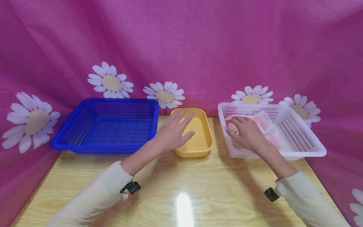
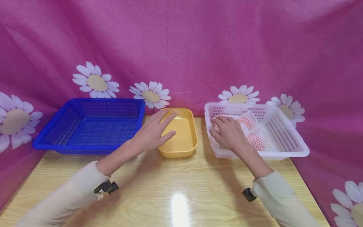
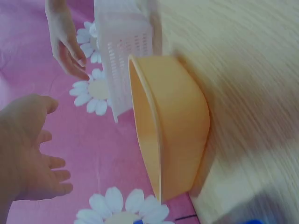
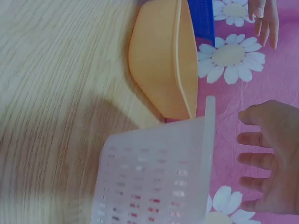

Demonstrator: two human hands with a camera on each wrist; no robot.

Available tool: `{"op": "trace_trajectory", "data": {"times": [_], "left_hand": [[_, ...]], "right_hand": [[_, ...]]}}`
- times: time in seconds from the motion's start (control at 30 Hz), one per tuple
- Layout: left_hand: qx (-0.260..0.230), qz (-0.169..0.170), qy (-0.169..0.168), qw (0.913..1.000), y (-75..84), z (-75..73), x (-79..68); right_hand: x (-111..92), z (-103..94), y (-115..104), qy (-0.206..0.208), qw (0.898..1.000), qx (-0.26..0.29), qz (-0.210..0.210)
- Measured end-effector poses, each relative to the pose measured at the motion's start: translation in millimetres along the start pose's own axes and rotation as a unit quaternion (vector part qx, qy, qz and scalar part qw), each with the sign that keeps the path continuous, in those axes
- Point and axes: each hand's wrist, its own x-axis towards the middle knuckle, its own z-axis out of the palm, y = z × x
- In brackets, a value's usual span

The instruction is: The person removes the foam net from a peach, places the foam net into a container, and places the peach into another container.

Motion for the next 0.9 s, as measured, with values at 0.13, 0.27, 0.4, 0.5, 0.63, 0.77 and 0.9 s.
{"op": "trace_trajectory", "data": {"times": [0.13, 0.27, 0.4, 0.5, 0.63, 0.77, 0.9], "left_hand": [[-0.008, 0.014, -0.011, 0.9998, 9.0, 6.0, 2.3], [-0.017, 0.035, -0.007, 0.9992, 16.8, 12.7, 4.5], [-0.015, 0.069, 0.012, 0.9974, 23.6, 21.4, 6.8], [-0.016, 0.090, 0.026, 0.9955, 28.9, 28.8, 9.0], [-0.034, 0.098, 0.016, 0.9945, 37.0, 37.0, 11.8], [-0.043, 0.100, -0.006, 0.9940, 44.6, 42.7, 14.8], [-0.042, 0.124, -0.004, 0.9914, 52.4, 48.5, 20.1]], "right_hand": [[-5.5, -2.6, 4.6, -0.020, 1.000, 0.014, 0.009], [-10.2, -2.7, 10.9, -0.035, 0.999, 0.030, 0.009], [-13.7, -0.9, 19.4, -0.043, 0.998, 0.038, -0.010], [-16.3, -0.1, 25.4, -0.053, 0.998, 0.038, -0.007], [-18.9, -0.3, 31.2, -0.074, 0.996, 0.038, 0.010], [-19.8, 0.0, 36.3, -0.090, 0.995, 0.035, 0.012], [-21.2, 1.0, 42.6, -0.098, 0.995, 0.027, 0.002]]}}
